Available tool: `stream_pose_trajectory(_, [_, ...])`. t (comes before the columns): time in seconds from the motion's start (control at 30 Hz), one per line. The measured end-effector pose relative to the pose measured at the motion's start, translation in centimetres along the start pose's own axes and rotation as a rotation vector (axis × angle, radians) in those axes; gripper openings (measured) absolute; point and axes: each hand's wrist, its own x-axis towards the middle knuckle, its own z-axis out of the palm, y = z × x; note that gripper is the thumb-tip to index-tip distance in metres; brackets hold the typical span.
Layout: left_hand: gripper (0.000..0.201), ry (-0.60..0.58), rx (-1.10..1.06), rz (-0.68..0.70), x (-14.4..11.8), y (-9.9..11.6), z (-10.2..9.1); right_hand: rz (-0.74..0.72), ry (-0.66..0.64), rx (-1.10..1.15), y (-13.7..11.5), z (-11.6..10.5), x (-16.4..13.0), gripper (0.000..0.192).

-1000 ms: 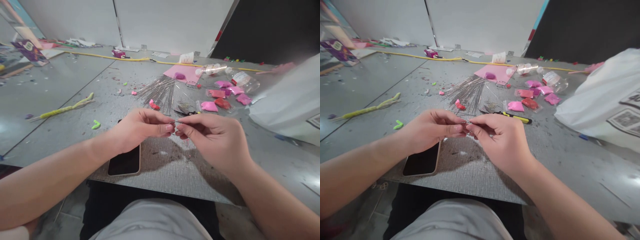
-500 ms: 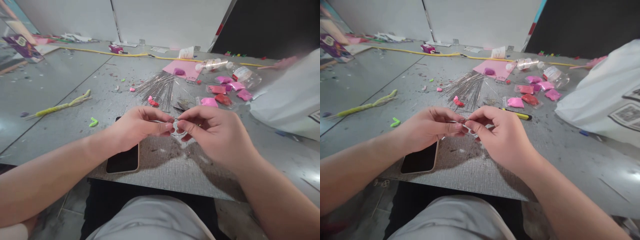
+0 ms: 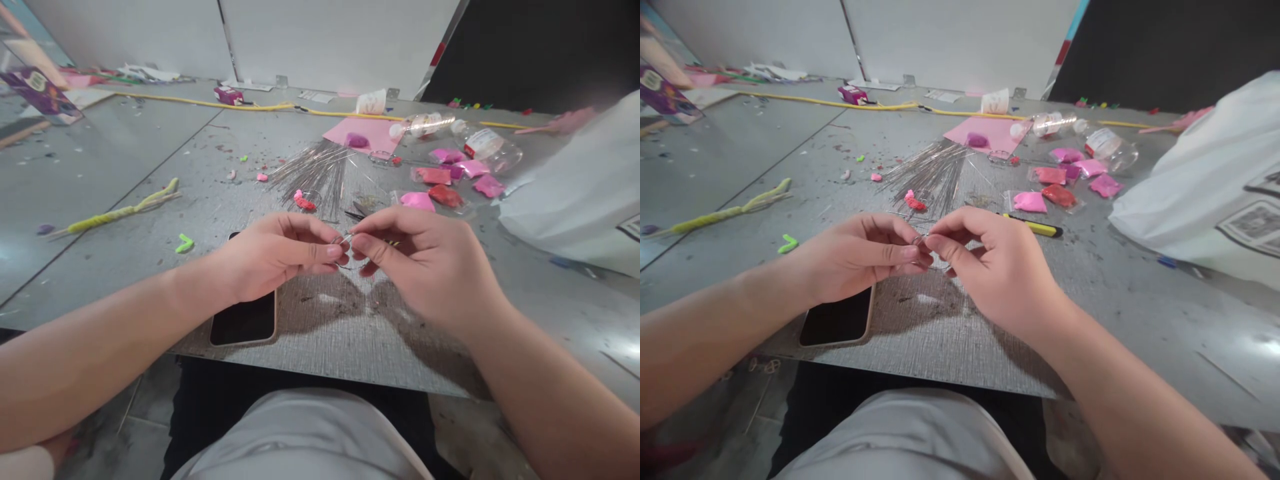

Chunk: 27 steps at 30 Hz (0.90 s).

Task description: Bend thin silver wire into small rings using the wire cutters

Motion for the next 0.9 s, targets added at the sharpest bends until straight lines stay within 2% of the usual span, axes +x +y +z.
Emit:
stream_pose_trajectory(0.07, [0.012, 0.024, -0.006, -0.006, 0.0, 0.2, -0.1, -0.125, -0.013, -0.218, 1.1, -1.6, 0.4, 0.026])
stream_pose_trajectory(0.13, [0.012, 0.058, -0.003, -0.004, 0.0, 0.4, -0.2, -0.125, -0.085, -0.486, 3.0, -3.8, 0.9, 0.051])
stream_pose_trajectory(0.17, [0.013, 0.078, 0.001, -0.001, 0.1, 0.5, -0.3, -0.053, -0.121, -0.601, 4.1, -4.9, 1.1, 0.067])
stream_pose_trajectory(0.23, [0.013, 0.12, 0.01, 0.013, 0.1, 0.7, -0.4, 0.14, -0.298, -0.773, 6.5, -6.7, 1.4, 0.101])
stream_pose_trajectory(0.27, [0.014, 0.138, 0.011, 0.025, 0.1, 0.7, -0.4, 0.226, -0.393, -0.797, 7.5, -7.4, 1.6, 0.108])
stream_pose_trajectory(0.3, [0.014, 0.149, 0.011, 0.039, 0.2, 0.8, -0.5, 0.28, -0.434, -0.821, 8.3, -7.8, 1.7, 0.112])
stream_pose_trajectory(0.37, [0.015, 0.158, 0.01, 0.069, 0.2, 0.8, -0.5, 0.287, -0.467, -0.84, 9.0, -8.1, 2.0, 0.1])
stream_pose_trajectory(0.47, [0.016, 0.156, 0.016, 0.113, 0.2, 0.9, -0.6, 0.33, -0.486, -0.869, 8.0, -7.5, 2.4, 0.08])
stream_pose_trajectory(0.53, [0.016, 0.162, 0.018, 0.141, 0.2, 1.0, -0.7, 0.42, -0.456, -0.916, 7.1, -6.9, 2.7, 0.064])
stream_pose_trajectory(0.6, [0.016, 0.169, 0.019, 0.172, 0.1, 1.0, -0.7, 0.431, -0.368, -0.95, 6.5, -6.5, 2.7, 0.055])
stream_pose_trajectory(0.67, [0.017, 0.18, 0.024, 0.2, 0.1, 1.0, -0.7, 0.315, -0.252, -0.921, 6.3, -6.2, 2.5, 0.053])
stream_pose_trajectory(0.77, [0.018, 0.212, 0.056, 0.252, 0.2, 1.0, -0.8, 0.087, -0.058, -0.763, 5.8, -5.6, 1.8, 0.051])
stream_pose_trajectory(0.83, [0.021, 0.239, 0.118, 0.299, 0.2, 0.8, -1.0, -0.024, 0.041, -0.647, 5.0, -4.7, 1.1, 0.053])
stream_pose_trajectory(0.9, [0.022, 0.258, 0.2, 0.36, 0.2, 0.7, -1.1, -0.129, 0.084, -0.551, 3.7, -3.4, 0.5, 0.058])
